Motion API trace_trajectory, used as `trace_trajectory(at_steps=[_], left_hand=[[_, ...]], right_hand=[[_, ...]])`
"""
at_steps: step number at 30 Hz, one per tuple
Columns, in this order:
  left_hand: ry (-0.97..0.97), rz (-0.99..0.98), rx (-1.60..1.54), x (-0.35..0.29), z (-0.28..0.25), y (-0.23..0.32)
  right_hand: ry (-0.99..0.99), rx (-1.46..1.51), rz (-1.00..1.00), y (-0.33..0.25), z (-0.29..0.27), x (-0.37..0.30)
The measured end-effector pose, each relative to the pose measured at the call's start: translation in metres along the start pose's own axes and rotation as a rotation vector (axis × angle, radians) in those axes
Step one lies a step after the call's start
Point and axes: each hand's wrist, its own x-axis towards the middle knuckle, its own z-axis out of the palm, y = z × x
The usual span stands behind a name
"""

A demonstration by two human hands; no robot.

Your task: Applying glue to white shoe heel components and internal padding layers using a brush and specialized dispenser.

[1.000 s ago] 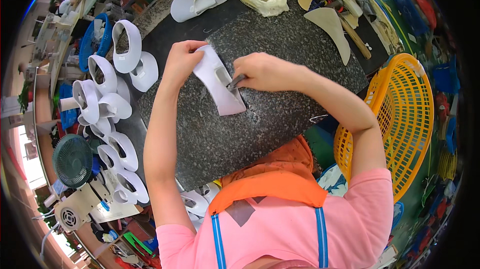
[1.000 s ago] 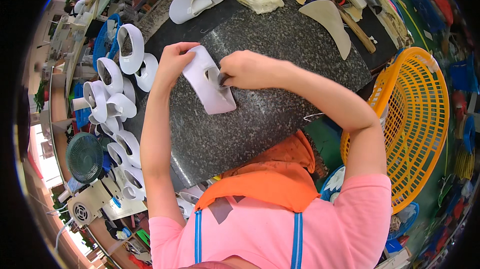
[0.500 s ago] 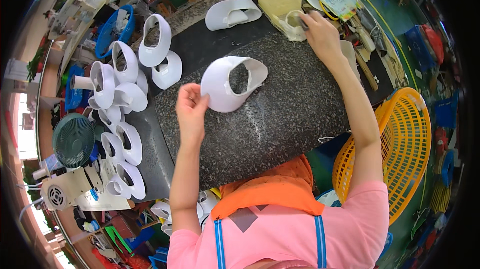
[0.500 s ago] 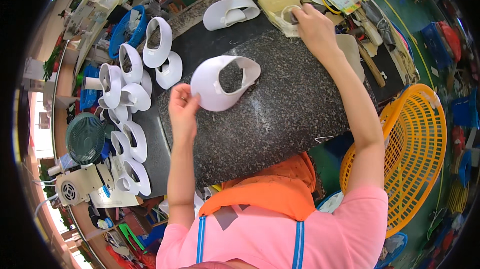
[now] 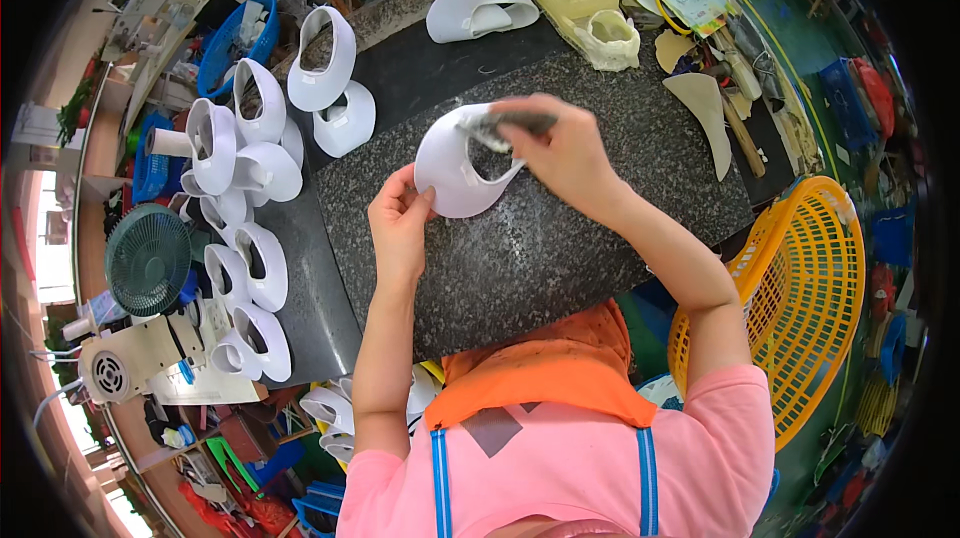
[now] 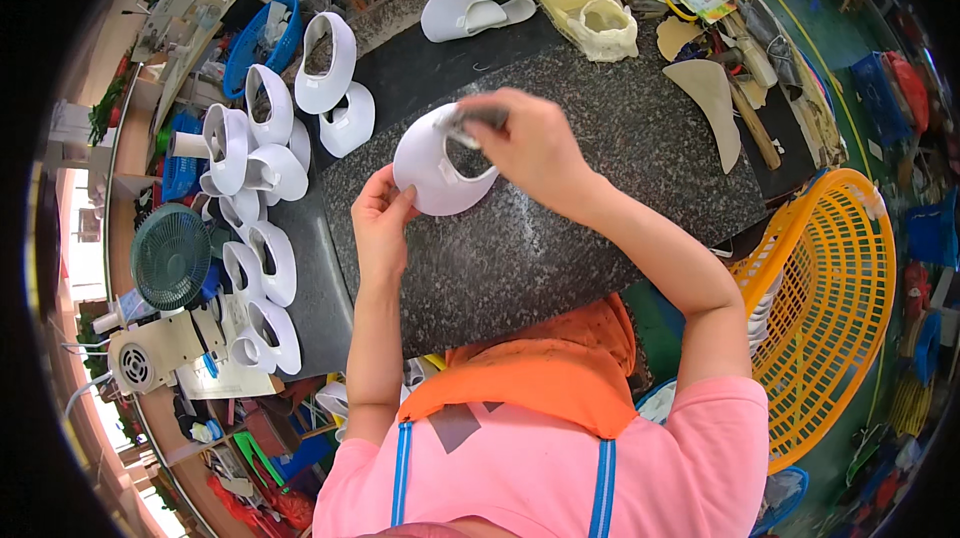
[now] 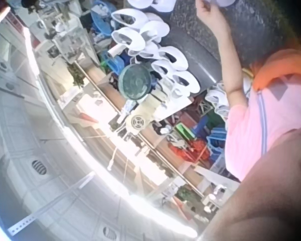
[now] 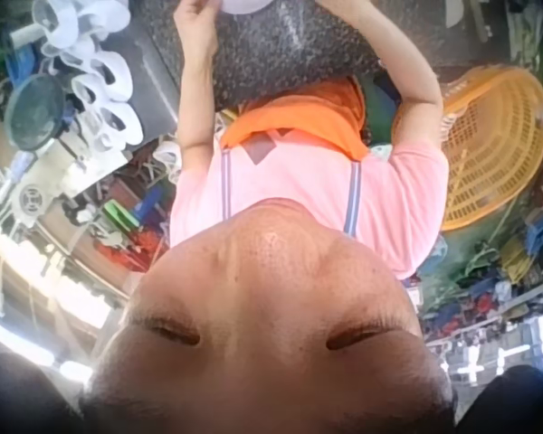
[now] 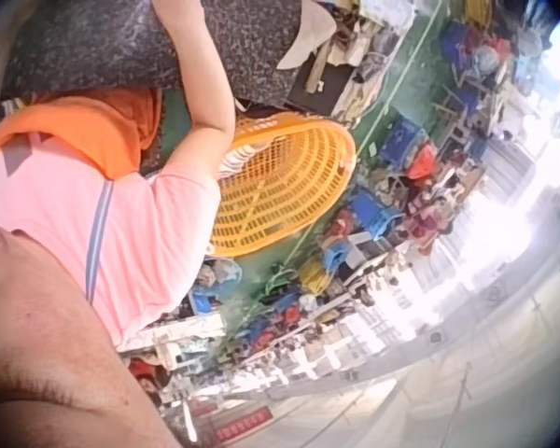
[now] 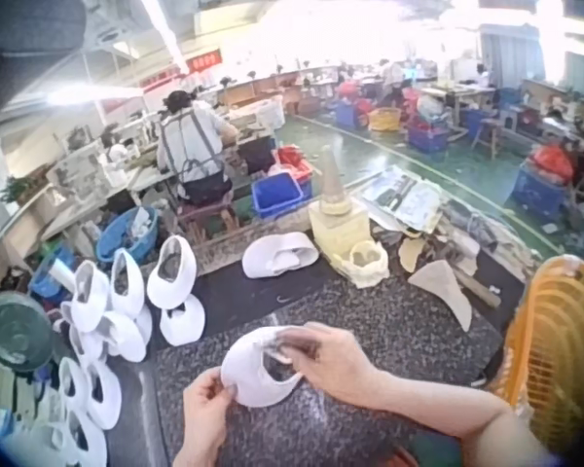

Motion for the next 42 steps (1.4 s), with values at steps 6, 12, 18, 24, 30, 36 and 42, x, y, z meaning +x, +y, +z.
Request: trace_trajectory(at_steps=[6, 12, 18, 24, 30, 36, 42], left_hand=[[0.065, -0.094, -0.205, 0.007, -0.01, -0.003], [-0.001, -0.065, -0.136, 0.006, -0.011, 0.011], [0.118, 0.195, -0.278, 0.083, -0.006, 0.056], [0.093, 0.204, -0.961, 0.228, 0.02, 0.024], [0.252, 0.058, -1.0, 0.235, 0.011, -0.021], [0.263, 0.002, -1.073, 0.235, 0.029, -0.013], [0.357, -0.088, -1.06, 0.243, 0.016, -0.029]], right_hand=[[-0.516, -0.61, -0.431, 0.005, -0.02, -0.021], [-0.445, -0.58, -0.627, 0.005, -0.03, -0.026], [-0.088, -0.542, -0.419, -0.012, -0.052, -0.009], [-0.035, -0.41, -0.259, 0.008, -0.059, 0.0], [0.026, -0.178, 0.116, 0.004, -0.081, 0.083], [-0.071, 0.773, 0.635, 0.08, -0.02, 0.18], [0.03, 1.011, 0.599, 0.112, 0.006, 0.196]])
